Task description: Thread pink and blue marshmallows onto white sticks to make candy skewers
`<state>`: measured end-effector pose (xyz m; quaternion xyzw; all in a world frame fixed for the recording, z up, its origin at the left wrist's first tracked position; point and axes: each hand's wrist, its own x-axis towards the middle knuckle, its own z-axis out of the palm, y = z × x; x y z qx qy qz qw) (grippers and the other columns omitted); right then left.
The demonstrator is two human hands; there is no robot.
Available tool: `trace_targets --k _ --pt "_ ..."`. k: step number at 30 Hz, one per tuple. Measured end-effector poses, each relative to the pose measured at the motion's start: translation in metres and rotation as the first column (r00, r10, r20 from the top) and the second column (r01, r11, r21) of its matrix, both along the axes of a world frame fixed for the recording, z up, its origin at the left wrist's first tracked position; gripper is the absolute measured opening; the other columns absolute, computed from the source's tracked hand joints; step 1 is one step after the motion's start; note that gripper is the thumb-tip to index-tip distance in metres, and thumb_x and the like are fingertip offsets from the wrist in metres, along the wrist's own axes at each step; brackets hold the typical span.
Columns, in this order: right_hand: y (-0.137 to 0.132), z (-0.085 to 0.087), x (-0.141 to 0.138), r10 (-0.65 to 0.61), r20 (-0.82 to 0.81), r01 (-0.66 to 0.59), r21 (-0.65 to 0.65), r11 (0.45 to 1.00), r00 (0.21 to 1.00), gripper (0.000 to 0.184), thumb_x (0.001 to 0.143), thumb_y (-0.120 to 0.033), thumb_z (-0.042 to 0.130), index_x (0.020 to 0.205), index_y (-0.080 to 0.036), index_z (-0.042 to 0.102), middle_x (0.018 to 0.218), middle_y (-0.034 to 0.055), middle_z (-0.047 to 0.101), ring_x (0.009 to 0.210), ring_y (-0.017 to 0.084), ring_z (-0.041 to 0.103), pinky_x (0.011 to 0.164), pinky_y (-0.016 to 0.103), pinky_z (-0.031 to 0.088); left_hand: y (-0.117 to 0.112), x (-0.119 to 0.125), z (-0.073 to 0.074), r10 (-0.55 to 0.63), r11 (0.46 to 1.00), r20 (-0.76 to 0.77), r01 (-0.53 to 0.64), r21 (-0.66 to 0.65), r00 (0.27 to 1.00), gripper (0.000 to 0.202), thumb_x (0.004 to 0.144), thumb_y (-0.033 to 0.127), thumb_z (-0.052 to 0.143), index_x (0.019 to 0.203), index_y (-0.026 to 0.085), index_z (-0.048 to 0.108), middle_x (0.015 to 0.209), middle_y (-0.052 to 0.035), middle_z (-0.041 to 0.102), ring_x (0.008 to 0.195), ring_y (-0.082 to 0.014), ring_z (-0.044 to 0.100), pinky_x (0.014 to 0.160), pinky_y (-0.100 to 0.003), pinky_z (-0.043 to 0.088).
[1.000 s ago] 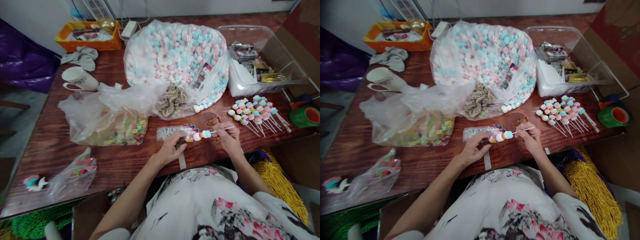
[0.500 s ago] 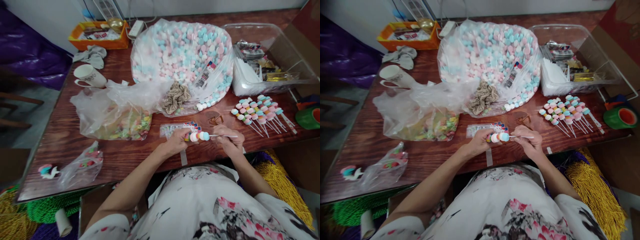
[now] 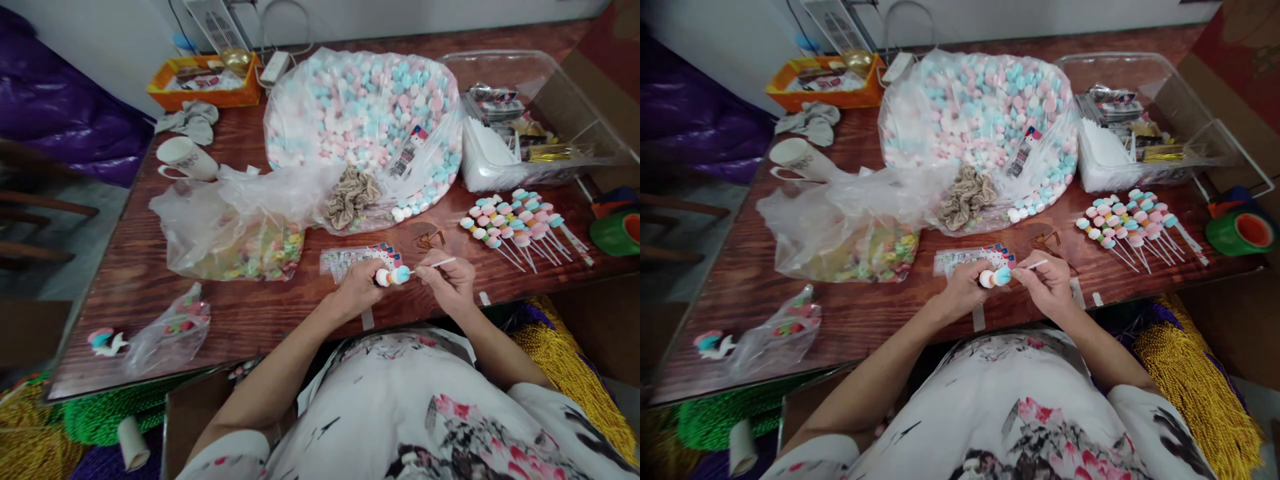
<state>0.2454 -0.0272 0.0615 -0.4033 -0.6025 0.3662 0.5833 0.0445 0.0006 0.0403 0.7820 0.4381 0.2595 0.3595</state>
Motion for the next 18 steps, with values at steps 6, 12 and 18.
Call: trace_targets --k 6,12,18 --pt "0.004 0.009 0.017 0.174 0.226 -0.188 0.043 0.981 0.958 0.009 0.087 -0.019 0.059 0.083 -0.024 0.066 0.07 -0.0004 0.063 0.063 0.014 0.055 0.063 0.032 0.044 -0.002 -0.008 0.009 0.052 0.971 0.06 -0.036 -0.236 0.997 0.034 0.06 0.039 0.082 0.07 0.015 0.061 0.065 0.0055 0.054 0.063 -0.0094 0.044 0.059 -0.021 0.033" --pt "0.016 0.028 0.031 0.379 0.448 -0.473 0.115 0.874 0.81 0.014 0.087 -0.017 0.058 0.092 -0.027 0.066 0.078 0.0009 0.07 0.073 0.017 0.06 0.074 0.037 0.047 0.0 -0.018 0.018 -0.218 0.858 0.044 0.213 -0.467 0.975 0.032 0.06 0.036 0.081 0.074 0.015 0.062 0.066 0.0067 0.048 0.065 -0.0098 0.043 0.059 -0.02 0.033" --pt "0.019 0.035 0.033 0.502 0.508 -0.612 0.065 0.788 0.7 0.02 0.09 -0.019 0.055 0.102 -0.028 0.069 0.086 0.0028 0.071 0.084 0.018 0.062 0.077 0.036 0.048 -0.003 -0.023 0.016 -0.246 0.802 0.089 0.254 -0.541 0.965 0.03 0.06 0.031 0.079 0.077 0.014 0.063 0.067 0.0058 0.049 0.064 -0.0103 0.044 0.056 -0.02 0.033"
